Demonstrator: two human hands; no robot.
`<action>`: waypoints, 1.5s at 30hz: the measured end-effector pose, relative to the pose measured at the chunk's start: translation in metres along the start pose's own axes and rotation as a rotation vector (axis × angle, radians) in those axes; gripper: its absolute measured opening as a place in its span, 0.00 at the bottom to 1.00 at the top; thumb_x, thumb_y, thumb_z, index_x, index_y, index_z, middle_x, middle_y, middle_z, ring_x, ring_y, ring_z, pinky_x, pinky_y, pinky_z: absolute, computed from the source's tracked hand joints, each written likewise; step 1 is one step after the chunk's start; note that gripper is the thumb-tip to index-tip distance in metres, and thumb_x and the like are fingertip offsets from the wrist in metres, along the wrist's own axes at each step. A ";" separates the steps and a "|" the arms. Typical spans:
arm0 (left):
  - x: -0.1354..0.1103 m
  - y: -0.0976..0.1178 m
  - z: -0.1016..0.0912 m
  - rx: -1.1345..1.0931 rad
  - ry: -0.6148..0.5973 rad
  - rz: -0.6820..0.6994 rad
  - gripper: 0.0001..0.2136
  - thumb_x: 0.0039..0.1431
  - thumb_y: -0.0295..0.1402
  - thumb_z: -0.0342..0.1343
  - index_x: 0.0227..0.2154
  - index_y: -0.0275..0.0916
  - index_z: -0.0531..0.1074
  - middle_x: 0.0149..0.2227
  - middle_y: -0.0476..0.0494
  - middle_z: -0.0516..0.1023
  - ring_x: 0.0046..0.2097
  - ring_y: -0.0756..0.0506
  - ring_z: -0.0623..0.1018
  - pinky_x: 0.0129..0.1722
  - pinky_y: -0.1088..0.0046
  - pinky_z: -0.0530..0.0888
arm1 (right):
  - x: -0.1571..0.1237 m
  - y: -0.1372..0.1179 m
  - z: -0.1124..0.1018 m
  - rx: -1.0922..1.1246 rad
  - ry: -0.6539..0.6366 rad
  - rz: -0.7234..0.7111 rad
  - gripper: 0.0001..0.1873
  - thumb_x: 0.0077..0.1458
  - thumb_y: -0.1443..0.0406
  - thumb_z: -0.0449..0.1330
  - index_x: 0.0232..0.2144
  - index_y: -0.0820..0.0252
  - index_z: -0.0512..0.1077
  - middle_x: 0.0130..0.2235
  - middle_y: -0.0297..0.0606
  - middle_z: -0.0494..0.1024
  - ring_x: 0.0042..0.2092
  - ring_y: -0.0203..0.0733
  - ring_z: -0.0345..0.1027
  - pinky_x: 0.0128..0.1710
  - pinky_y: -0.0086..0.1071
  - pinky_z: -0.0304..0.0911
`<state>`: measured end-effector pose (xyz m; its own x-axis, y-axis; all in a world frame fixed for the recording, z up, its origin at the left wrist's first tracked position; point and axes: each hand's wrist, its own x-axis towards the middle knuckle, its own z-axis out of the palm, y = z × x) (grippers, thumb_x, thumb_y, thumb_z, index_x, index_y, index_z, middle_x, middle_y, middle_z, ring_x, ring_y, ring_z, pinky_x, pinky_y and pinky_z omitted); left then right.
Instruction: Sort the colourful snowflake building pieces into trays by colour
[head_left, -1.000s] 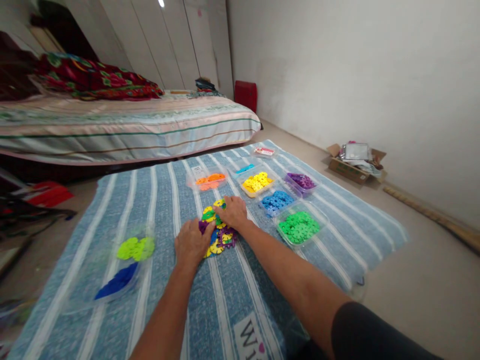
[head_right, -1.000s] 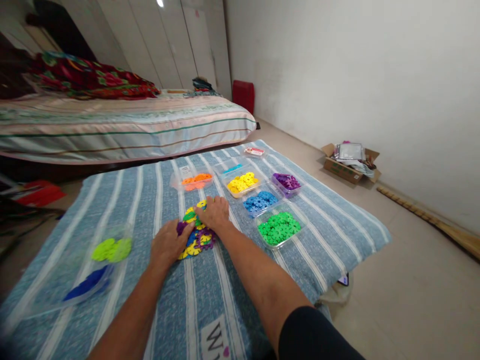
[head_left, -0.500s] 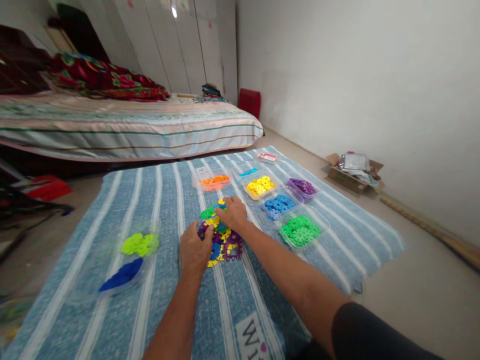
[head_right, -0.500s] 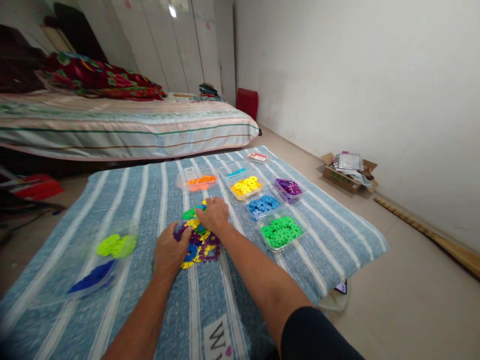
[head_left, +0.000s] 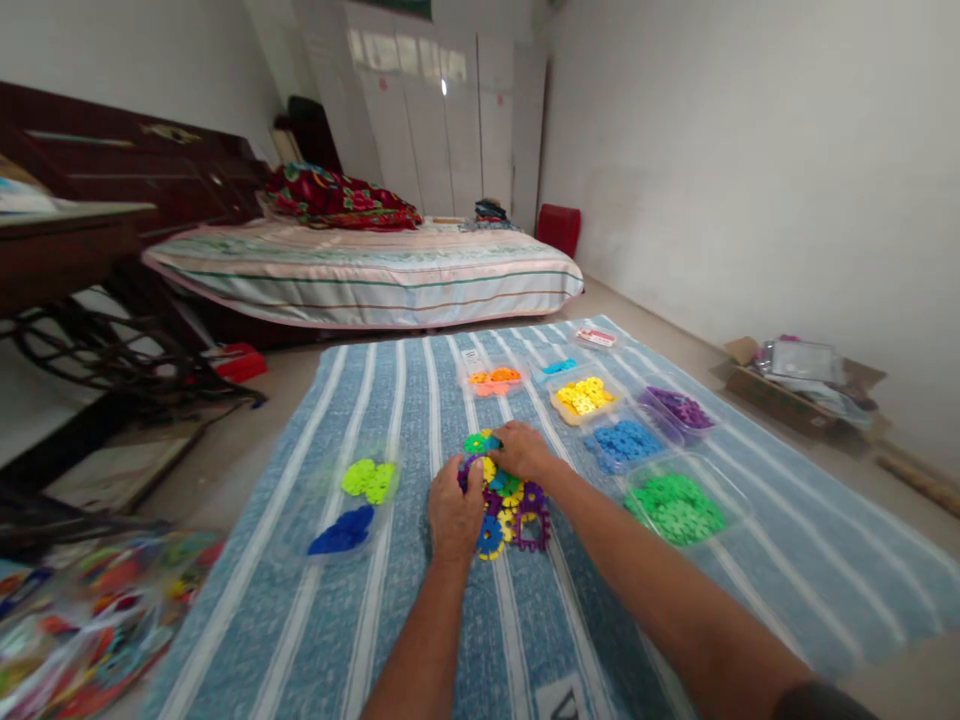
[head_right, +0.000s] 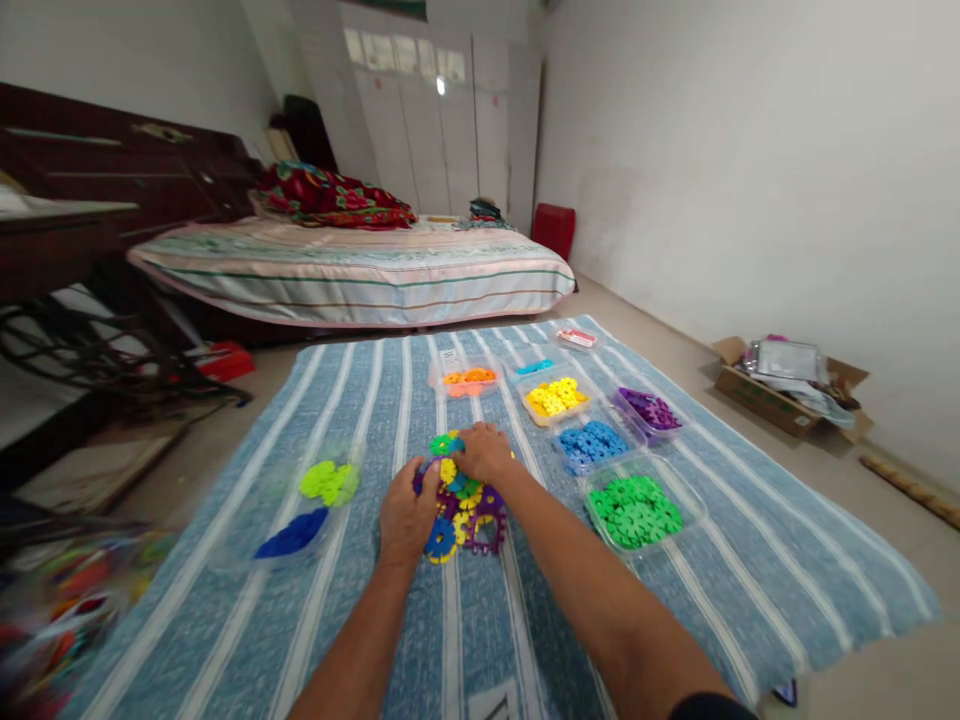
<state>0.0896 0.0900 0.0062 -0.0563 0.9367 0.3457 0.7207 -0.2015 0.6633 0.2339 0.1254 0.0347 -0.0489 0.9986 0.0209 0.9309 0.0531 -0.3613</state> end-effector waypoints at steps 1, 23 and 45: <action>-0.001 0.001 -0.001 -0.020 0.002 -0.011 0.18 0.60 0.43 0.45 0.43 0.36 0.70 0.44 0.35 0.77 0.48 0.40 0.75 0.50 0.61 0.70 | -0.004 0.001 0.000 0.012 -0.006 -0.031 0.17 0.55 0.56 0.56 0.43 0.57 0.73 0.47 0.45 0.74 0.50 0.49 0.65 0.49 0.40 0.57; -0.012 0.014 -0.014 -0.293 -0.035 -0.128 0.18 0.62 0.43 0.43 0.43 0.39 0.72 0.44 0.41 0.78 0.47 0.43 0.76 0.50 0.65 0.70 | -0.107 0.043 0.037 0.550 0.453 -0.060 0.13 0.53 0.62 0.56 0.39 0.57 0.76 0.49 0.44 0.75 0.51 0.45 0.68 0.53 0.43 0.62; -0.003 -0.009 -0.004 -0.603 0.054 -0.342 0.18 0.60 0.46 0.44 0.36 0.40 0.73 0.39 0.42 0.80 0.42 0.45 0.79 0.41 0.67 0.76 | -0.119 0.041 0.027 0.533 0.563 -0.147 0.10 0.56 0.62 0.53 0.33 0.54 0.74 0.42 0.43 0.77 0.47 0.45 0.70 0.49 0.45 0.66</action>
<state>0.0809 0.0876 0.0014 -0.2576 0.9634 0.0742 0.1473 -0.0367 0.9884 0.2686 0.0089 -0.0078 0.1647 0.8379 0.5204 0.6231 0.3206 -0.7134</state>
